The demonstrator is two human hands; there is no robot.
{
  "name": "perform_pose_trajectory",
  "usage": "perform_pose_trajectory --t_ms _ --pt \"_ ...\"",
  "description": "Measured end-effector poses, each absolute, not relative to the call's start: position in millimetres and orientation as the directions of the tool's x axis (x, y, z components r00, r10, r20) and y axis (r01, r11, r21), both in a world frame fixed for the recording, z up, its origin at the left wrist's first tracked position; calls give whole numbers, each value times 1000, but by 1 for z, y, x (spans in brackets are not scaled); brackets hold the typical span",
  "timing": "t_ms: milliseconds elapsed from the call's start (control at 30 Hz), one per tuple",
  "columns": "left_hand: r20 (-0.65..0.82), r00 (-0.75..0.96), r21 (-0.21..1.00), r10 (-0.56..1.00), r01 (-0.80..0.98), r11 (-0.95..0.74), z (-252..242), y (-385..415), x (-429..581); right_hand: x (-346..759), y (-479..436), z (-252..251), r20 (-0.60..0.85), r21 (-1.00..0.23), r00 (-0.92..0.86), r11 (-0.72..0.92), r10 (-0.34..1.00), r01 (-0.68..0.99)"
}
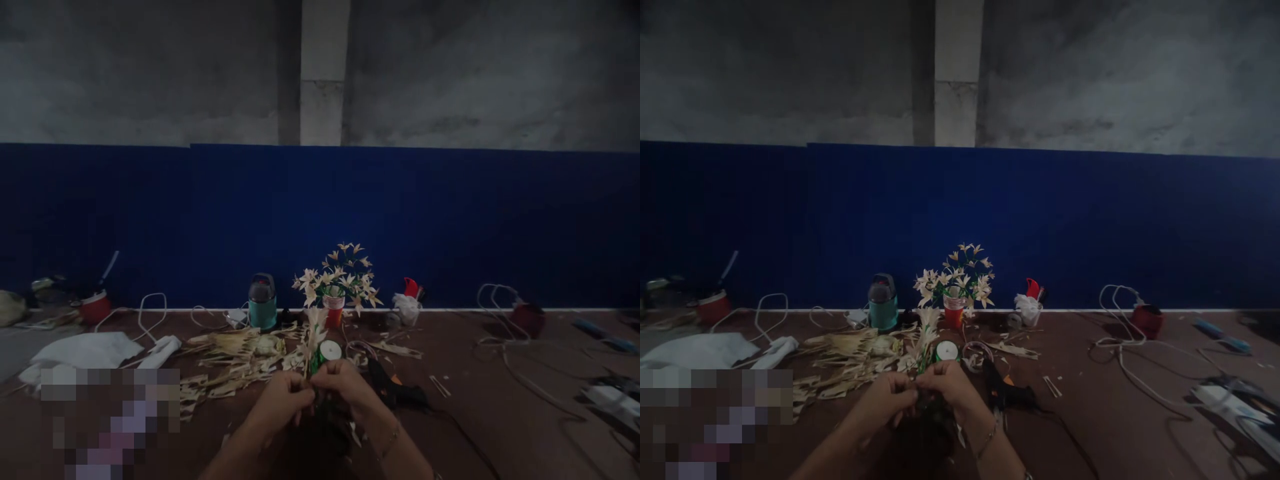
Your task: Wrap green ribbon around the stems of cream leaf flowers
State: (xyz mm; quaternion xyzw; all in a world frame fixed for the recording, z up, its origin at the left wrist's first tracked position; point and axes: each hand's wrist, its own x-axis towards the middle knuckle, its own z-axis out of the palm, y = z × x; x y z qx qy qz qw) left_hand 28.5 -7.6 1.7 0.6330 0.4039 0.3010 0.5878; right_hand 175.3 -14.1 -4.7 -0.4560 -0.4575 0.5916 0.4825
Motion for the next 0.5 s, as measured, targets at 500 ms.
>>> perform_pose_trajectory --t_ms 500 --pt "-45 373 983 927 184 -27 -23 -4 39 171 -13 -23 -31 -997 102 -23 994 -75"
